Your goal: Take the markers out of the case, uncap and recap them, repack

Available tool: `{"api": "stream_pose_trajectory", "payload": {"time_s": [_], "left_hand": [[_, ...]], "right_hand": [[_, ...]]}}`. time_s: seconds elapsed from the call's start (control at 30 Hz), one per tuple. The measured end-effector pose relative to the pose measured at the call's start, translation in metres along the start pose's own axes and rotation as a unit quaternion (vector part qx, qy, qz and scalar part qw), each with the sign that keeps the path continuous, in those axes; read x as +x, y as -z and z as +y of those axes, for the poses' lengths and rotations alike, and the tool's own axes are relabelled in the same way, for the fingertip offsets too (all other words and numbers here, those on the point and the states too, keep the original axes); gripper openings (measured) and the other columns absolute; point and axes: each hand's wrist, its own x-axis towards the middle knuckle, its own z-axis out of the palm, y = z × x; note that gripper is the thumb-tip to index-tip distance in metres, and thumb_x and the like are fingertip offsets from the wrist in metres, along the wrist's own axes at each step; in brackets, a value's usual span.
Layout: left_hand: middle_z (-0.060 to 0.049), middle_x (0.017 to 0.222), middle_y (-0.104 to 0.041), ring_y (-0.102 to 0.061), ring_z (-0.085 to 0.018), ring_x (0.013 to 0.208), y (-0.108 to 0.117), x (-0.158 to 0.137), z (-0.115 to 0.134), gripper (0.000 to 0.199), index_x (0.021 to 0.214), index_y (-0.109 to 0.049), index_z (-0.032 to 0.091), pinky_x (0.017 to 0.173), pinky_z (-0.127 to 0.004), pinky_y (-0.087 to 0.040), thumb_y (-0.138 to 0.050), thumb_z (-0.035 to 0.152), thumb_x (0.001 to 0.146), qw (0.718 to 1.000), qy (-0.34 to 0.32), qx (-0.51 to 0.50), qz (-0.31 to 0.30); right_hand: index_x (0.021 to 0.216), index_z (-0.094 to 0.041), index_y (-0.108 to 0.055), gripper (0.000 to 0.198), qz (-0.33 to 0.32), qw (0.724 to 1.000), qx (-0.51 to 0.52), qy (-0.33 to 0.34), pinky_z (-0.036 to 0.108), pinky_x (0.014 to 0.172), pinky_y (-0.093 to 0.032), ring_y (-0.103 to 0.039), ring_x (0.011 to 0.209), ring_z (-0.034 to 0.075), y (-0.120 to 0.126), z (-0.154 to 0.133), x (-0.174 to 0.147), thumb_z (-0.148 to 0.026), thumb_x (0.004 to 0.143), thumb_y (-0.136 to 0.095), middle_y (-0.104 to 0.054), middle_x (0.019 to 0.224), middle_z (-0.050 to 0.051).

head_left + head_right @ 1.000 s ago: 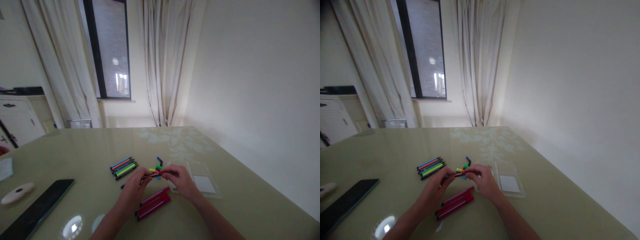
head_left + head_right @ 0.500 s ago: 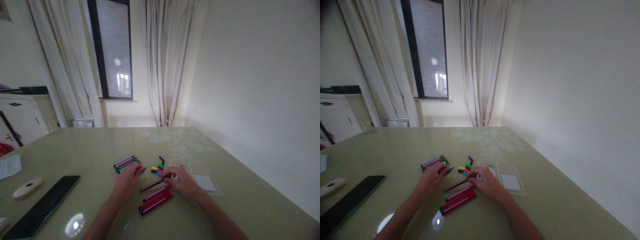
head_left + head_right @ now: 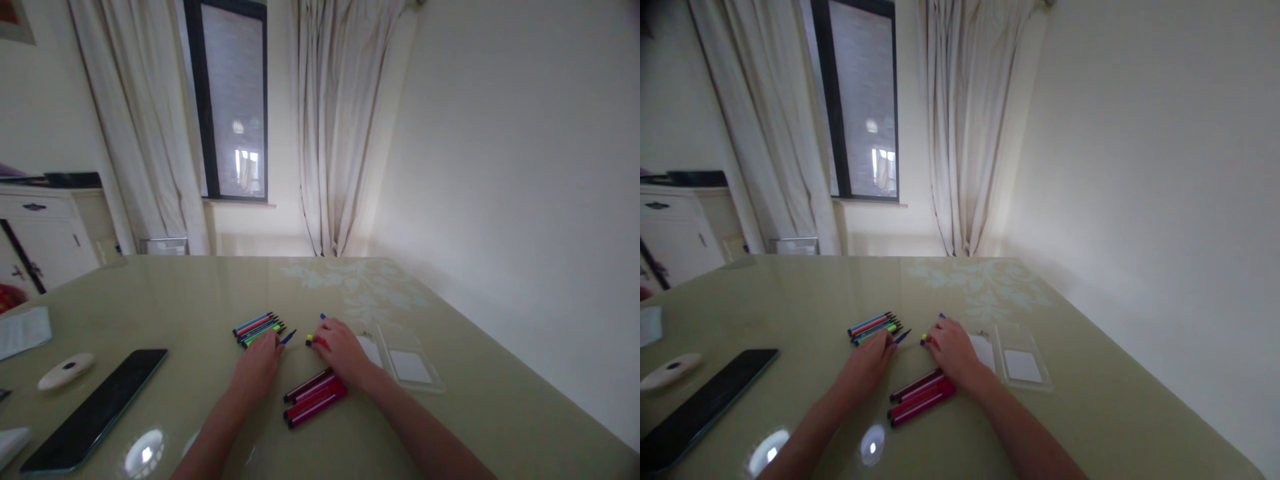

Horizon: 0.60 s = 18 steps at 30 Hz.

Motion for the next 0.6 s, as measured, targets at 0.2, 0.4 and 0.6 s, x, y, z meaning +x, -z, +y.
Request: {"api": "stream_pose_trajectory", "payload": {"time_s": [0.2,0.4,0.6], "left_hand": [[-0.012,0.108,-0.071,-0.069,-0.026,0.102,-0.003,0.003,0.003,0.016,0.106,-0.048,0.022,0.085,-0.036,-0.049,-0.032,0.025,0.103,0.997,0.001,-0.063,0.039],[-0.013,0.122,-0.07,-0.066,-0.027,0.117,-0.005,0.003,0.003,0.025,0.114,-0.055,0.022,0.1,-0.042,-0.049,-0.035,0.034,0.103,0.99,-0.022,-0.075,0.121],[-0.011,0.119,-0.072,-0.067,-0.026,0.114,-0.001,0.004,-0.001,0.017,0.109,-0.057,0.023,0.096,-0.037,-0.048,-0.044,0.03,0.099,0.997,0.009,-0.043,0.07]], "right_hand": [[0.096,-0.02,-0.077,0.009,-0.007,0.999,-0.023,-0.035,0.032,0.098,-0.042,-0.059,0.109,0.023,-0.008,-0.014,0.021,-0.023,0.09,-0.072,-0.068,0.108,0.007],[0.093,-0.018,-0.078,0.008,0.004,0.997,-0.025,-0.068,0.032,0.096,-0.042,-0.058,0.109,0.023,-0.01,-0.013,0.025,-0.023,0.087,-0.074,-0.068,0.109,0.007],[0.092,-0.019,-0.08,0.009,-0.016,0.998,-0.021,-0.053,0.031,0.096,-0.041,-0.058,0.108,0.022,-0.011,-0.011,0.026,-0.025,0.088,-0.075,-0.068,0.108,0.006]]}}
